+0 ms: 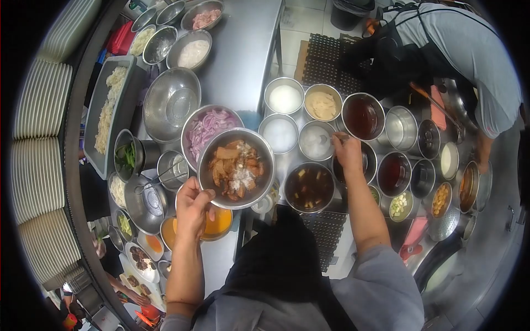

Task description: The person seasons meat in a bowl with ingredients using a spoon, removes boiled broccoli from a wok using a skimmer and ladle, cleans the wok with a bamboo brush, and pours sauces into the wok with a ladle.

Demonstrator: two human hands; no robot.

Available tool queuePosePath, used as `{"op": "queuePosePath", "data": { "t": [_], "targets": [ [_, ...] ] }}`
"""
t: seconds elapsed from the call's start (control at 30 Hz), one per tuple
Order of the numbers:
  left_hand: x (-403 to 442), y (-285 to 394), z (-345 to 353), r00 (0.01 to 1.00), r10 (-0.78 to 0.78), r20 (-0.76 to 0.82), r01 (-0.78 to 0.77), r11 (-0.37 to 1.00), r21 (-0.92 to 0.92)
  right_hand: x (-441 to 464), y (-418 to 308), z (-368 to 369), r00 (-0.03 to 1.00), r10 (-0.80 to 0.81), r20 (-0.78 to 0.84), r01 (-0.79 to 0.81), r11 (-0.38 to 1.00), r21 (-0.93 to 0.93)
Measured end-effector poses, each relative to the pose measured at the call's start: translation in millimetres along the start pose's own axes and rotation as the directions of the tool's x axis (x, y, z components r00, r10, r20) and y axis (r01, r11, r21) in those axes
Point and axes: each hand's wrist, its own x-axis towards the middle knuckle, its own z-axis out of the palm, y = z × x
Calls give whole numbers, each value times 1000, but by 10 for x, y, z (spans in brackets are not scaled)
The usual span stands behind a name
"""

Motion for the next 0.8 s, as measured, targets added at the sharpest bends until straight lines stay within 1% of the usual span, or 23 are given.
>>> {"op": "queuePosePath", "data": {
  "t": [0.07, 0.17, 0.2, 0.27, 0.4, 0.47, 0.5, 0.57, 0.6, 0.67, 0.73, 0.8],
  "targets": [
    [0, -8, 2, 1000, 0, -7, 0, 1000, 2, 6, -36, -37, 996, 82, 32, -84, 995, 60],
    [3, -19, 9, 1000, -1, -7, 1, 1000, -2, 17, 8, -23, 989, 129, 74, -135, 987, 85],
    [4, -20, 12, 1000, -1, -3, 1, 1000, -7, 20, -3, -36, 989, 128, 73, -134, 987, 86],
    [4, -23, 18, 1000, -1, 3, 1, 1000, 0, 26, -34, -67, 977, 168, 129, -176, 983, 50],
    [-11, -13, 45, 1000, 0, 15, -1, 1000, 11, 7, -11, -87, 974, 181, 134, -197, 973, 120],
    [-13, -13, 52, 1000, 5, 12, -5, 1000, 12, 13, -39, -140, 972, 196, 133, -220, 955, 199],
    [-14, -15, 52, 1000, 8, 9, -9, 1000, 11, 15, -11, -150, 972, 195, 133, -219, 955, 200],
    [-12, -20, 46, 1000, 6, 7, -6, 1000, 17, 28, 65, -180, 967, 220, 131, -251, 913, 321],
    [-7, -23, 43, 1000, 3, 6, -3, 1000, 21, 30, 57, -213, 968, 216, 130, -247, 914, 322],
    [8, -24, 54, 1000, 3, 3, -3, 1000, 24, 18, 20, -296, 957, 261, 126, -289, 816, 501],
    [25, -31, 80, 1000, 5, 0, -5, 1000, 25, 17, -52, -369, 961, 251, 118, -274, 800, 534],
    [45, -32, 127, 1000, 16, 20, -17, 999, 51, -5, -210, -522, 960, 239, 147, -273, 679, 681]
  ]
}}
